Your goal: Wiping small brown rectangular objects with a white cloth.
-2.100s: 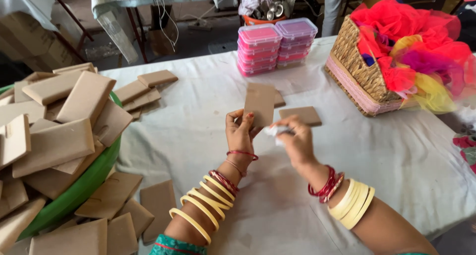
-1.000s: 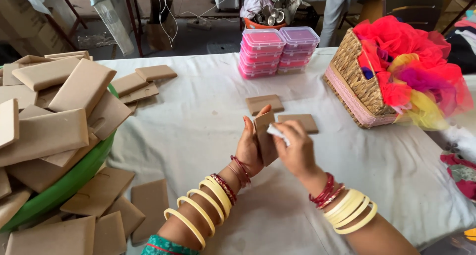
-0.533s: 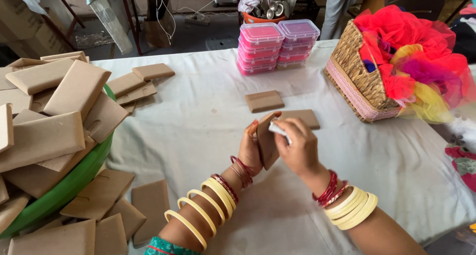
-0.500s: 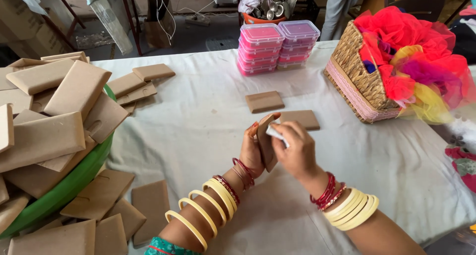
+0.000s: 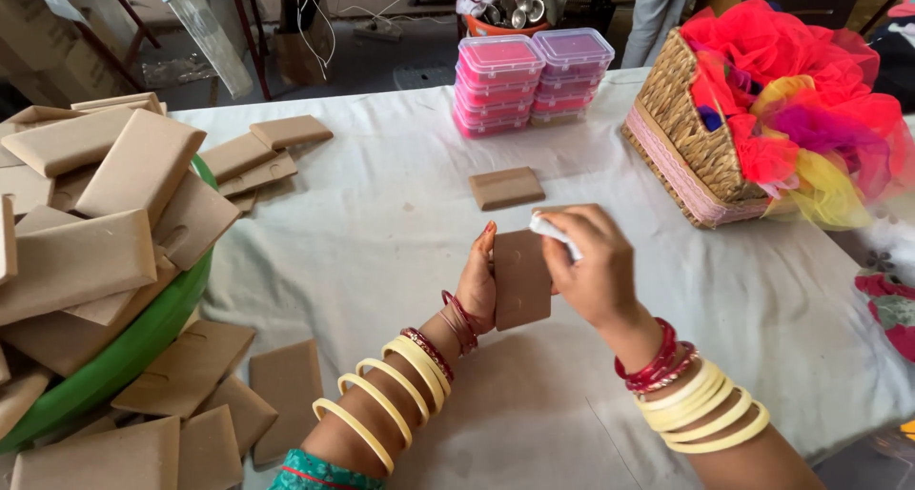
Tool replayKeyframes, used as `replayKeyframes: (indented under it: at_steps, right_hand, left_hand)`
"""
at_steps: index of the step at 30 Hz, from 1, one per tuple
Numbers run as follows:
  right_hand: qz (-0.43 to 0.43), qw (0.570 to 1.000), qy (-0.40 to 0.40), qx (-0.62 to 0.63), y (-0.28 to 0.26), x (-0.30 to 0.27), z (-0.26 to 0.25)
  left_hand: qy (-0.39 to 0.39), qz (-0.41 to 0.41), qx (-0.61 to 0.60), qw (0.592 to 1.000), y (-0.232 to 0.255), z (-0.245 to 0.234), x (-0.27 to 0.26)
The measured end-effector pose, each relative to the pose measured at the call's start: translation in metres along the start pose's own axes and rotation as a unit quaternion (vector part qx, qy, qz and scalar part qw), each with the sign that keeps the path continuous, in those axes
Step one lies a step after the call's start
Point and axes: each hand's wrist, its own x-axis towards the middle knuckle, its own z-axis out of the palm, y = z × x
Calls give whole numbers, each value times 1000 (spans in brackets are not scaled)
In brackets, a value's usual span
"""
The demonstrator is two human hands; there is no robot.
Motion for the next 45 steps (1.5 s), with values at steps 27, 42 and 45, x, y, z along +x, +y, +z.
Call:
replayKeyframes:
  at_steps: [27, 42, 45]
  right_hand:
    - [-188, 945, -188, -190, 15, 14, -12]
    - [-230, 899, -372, 24, 49, -11, 17]
    - [-21, 935, -304, 182, 88, -4, 6]
  left_hand:
    - [-42, 61, -17, 997, 54, -12, -4]
    - [-27, 63, -60, 996, 56, -27, 0]
    - [73, 77, -63, 992, 67, -23, -9]
